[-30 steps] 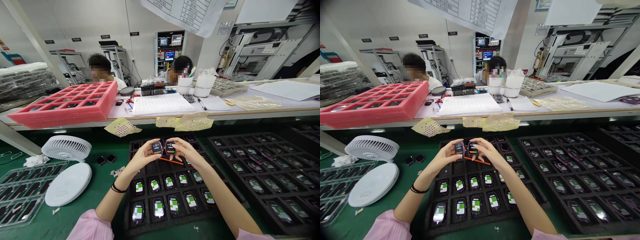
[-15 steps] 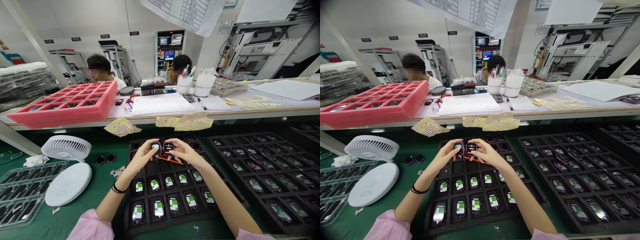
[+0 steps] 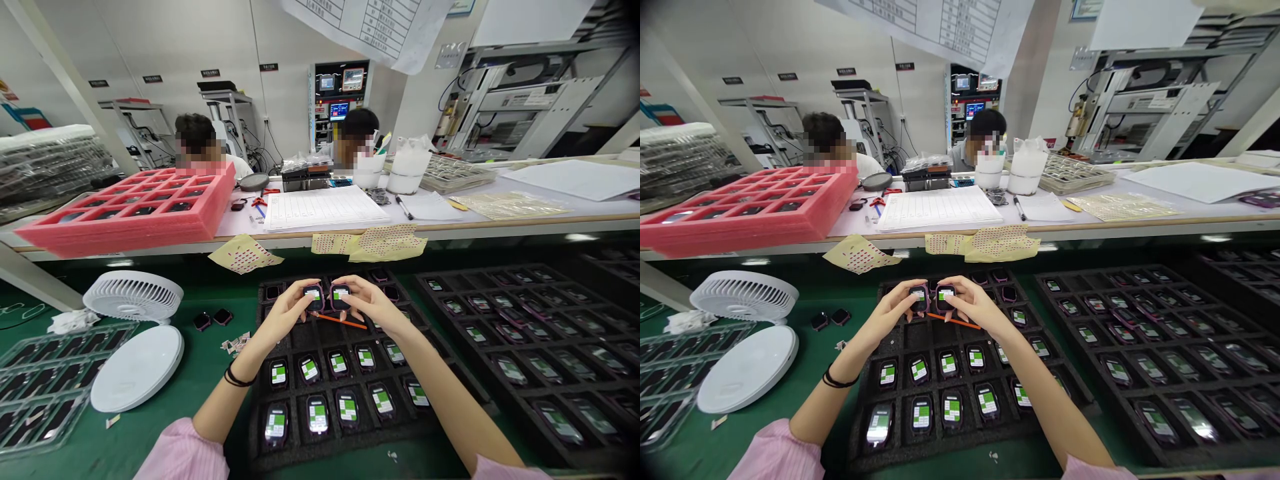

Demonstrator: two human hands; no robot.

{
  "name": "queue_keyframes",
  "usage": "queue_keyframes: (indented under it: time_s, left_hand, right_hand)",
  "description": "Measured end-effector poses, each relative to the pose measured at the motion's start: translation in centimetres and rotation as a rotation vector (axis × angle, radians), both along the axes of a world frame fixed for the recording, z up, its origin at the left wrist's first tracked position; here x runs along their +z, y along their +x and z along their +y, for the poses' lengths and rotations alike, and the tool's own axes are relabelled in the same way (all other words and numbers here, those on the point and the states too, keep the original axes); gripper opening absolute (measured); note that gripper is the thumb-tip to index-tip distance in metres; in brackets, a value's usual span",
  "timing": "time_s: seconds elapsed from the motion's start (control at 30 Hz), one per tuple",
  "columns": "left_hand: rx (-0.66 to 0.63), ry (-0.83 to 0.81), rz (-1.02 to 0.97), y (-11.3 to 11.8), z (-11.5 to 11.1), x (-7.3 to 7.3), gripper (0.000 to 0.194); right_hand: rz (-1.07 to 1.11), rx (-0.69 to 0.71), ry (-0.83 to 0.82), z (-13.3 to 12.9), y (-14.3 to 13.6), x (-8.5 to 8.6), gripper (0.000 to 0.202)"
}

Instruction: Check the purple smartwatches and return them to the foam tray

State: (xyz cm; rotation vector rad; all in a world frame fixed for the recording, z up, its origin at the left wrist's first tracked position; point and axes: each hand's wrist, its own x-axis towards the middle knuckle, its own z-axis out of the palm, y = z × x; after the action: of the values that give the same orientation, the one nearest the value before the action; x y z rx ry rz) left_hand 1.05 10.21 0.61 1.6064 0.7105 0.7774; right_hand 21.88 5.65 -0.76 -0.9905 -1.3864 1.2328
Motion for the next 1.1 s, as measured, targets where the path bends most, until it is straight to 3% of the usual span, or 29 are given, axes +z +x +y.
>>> queue_keyframes:
  time_s: [0.13, 0.33, 0.63, 0.9, 1.1]
  left_hand:
    - [-0.016, -0.003, 0.006, 0.00, 0.10, -0.26, 0.046]
    - [-0.028, 0.020, -0.005, 0.02, 0.13, -0.62, 0.054]
    - [0.056, -0.017, 0.034, 0.13, 0.26, -0.49, 0.040]
    - [0.121, 0.021, 0.101, 0.12, 0.26, -0.25, 0.039]
    - [0.078, 0.012, 0.112, 0.15, 0.22, -0.13, 0.041]
  right_hand:
    - [0.012, -0.035, -0.003, 0.06, 0.02, 0.03, 0.030]
    - [0.004, 0.032, 0.002, -0.21, -0.20, 0.65, 0.040]
    - [-0.027, -0.057, -0.057, 0.03, -0.19, -0.04, 0.030]
    - [-0.021, -0.146, -0.119, -0.36, -0.65, 0.89, 0.028]
    - [-0.031, -0.129, -0.090, -0.33, -0.60, 0.68, 0.032]
